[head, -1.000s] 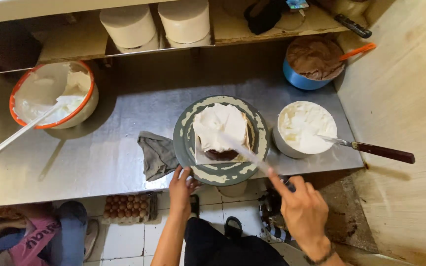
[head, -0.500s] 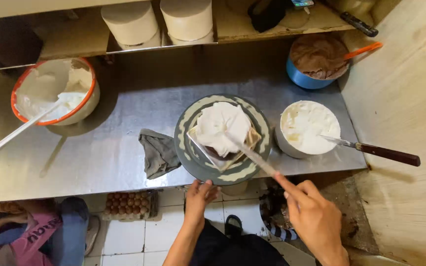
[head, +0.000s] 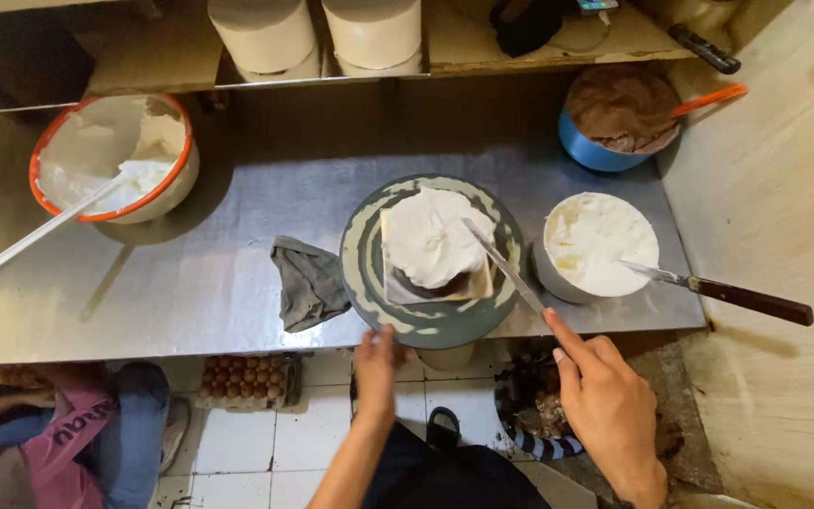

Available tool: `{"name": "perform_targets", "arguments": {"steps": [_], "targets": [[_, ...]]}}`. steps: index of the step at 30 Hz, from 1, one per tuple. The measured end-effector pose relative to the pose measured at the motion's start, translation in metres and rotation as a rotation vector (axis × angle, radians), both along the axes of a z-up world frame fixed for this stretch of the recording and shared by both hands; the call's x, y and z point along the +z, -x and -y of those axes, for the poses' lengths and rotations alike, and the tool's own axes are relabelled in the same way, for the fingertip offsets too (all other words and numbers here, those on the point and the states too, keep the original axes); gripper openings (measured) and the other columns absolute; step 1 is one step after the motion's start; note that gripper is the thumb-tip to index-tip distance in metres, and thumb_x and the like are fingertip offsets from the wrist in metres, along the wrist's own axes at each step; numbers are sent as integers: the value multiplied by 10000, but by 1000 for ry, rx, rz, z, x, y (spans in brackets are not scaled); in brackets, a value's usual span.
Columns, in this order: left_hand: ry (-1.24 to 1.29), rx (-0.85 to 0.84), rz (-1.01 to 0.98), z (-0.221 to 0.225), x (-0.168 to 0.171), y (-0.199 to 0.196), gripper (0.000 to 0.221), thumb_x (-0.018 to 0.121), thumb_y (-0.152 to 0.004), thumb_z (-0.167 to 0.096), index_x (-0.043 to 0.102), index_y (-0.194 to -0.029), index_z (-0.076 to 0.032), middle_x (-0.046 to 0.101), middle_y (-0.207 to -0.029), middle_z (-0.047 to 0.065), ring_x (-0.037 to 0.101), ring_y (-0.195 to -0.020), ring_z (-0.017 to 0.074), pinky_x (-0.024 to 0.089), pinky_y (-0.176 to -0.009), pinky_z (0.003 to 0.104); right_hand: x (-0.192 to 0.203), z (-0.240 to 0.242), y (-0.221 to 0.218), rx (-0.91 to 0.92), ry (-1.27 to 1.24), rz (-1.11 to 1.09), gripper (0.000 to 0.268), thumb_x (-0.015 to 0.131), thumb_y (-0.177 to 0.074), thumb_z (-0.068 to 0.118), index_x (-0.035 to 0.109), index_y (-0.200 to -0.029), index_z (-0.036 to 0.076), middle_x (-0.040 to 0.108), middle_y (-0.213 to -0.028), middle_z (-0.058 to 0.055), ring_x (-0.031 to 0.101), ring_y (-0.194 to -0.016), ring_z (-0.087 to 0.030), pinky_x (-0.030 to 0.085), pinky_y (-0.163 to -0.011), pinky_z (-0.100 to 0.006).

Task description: Apply frosting to a cake on a rotating turntable using a spatula.

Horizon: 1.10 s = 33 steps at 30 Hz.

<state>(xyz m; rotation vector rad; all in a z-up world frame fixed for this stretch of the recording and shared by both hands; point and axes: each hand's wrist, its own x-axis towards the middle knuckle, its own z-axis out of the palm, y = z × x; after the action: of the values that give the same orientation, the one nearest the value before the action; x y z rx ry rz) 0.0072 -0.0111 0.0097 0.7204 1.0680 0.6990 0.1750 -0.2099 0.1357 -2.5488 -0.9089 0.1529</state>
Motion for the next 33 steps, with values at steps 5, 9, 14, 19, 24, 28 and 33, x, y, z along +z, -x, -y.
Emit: {"name": "perform_targets", "arguments": {"steps": [5, 9, 14, 19, 24, 28, 33], "targets": [[66, -669, -151, 26, -19, 7, 442, 591, -984, -304, 637, -1318, -19, 789, -1225, 124, 764, -1064, 220, 590, -924, 319, -9, -1, 13, 3, 195, 56, 537, 639, -913, 242, 611, -1394, 479, 571, -783, 51, 597, -497, -220, 512, -509, -401], [-37, -357, -278, -1, -4, 8, 543, 603, -894, -505, 690, -1082, -2, 647, -993, 118, 589, -928, 227, 469, -877, 377, -10, 0, 20, 29, 152, 101, 522, 641, -917, 241, 625, -1397, 447, 561, -777, 48, 558, -445, -219, 488, -466, -405], [136, -247, -114, 22, 26, -4, 283, 629, -988, -275, 592, -1082, -10, 674, -819, 129, 656, -696, 217, 534, -655, 346, -6, -3, 23, 12, 146, 59, 534, 649, -910, 225, 619, -1396, 445, 558, -763, 30, 573, -448, -233, 502, -464, -426], [69, -658, -265, 6, 23, 4, 523, 578, -944, -454, 693, -1203, -15, 756, -1065, 134, 705, -883, 222, 539, -809, 317, -4, -6, 27, 25, 152, 82, 510, 630, -928, 247, 613, -1403, 433, 551, -771, 22, 563, -448, -242, 514, -465, -418], [-17, 28, -63, 11, -17, 6, 295, 638, -1017, -358, 575, -919, -87, 455, -713, -11, 420, -604, 104, 392, -608, 262, -2, -10, 29, 20, 126, 42, 510, 640, -922, 225, 630, -1393, 421, 518, -715, 12, 539, -429, -223, 505, -468, -406], [138, -648, -229, 14, 13, 6, 436, 623, -936, -347, 657, -1255, -50, 746, -1170, 140, 755, -949, 259, 599, -876, 393, -3, -11, 32, 11, 155, -10, 517, 615, -937, 249, 597, -1417, 440, 493, -724, 5, 534, -466, -244, 486, -493, -438], [50, -117, -67, 7, -6, 4, 512, 617, -949, -463, 615, -1194, -14, 508, -622, 2, 694, -703, 205, 515, -659, 324, -5, -13, 35, 26, 186, -15, 534, 590, -953, 267, 551, -1453, 450, 513, -741, 4, 539, -468, -233, 507, -487, -423]]}}
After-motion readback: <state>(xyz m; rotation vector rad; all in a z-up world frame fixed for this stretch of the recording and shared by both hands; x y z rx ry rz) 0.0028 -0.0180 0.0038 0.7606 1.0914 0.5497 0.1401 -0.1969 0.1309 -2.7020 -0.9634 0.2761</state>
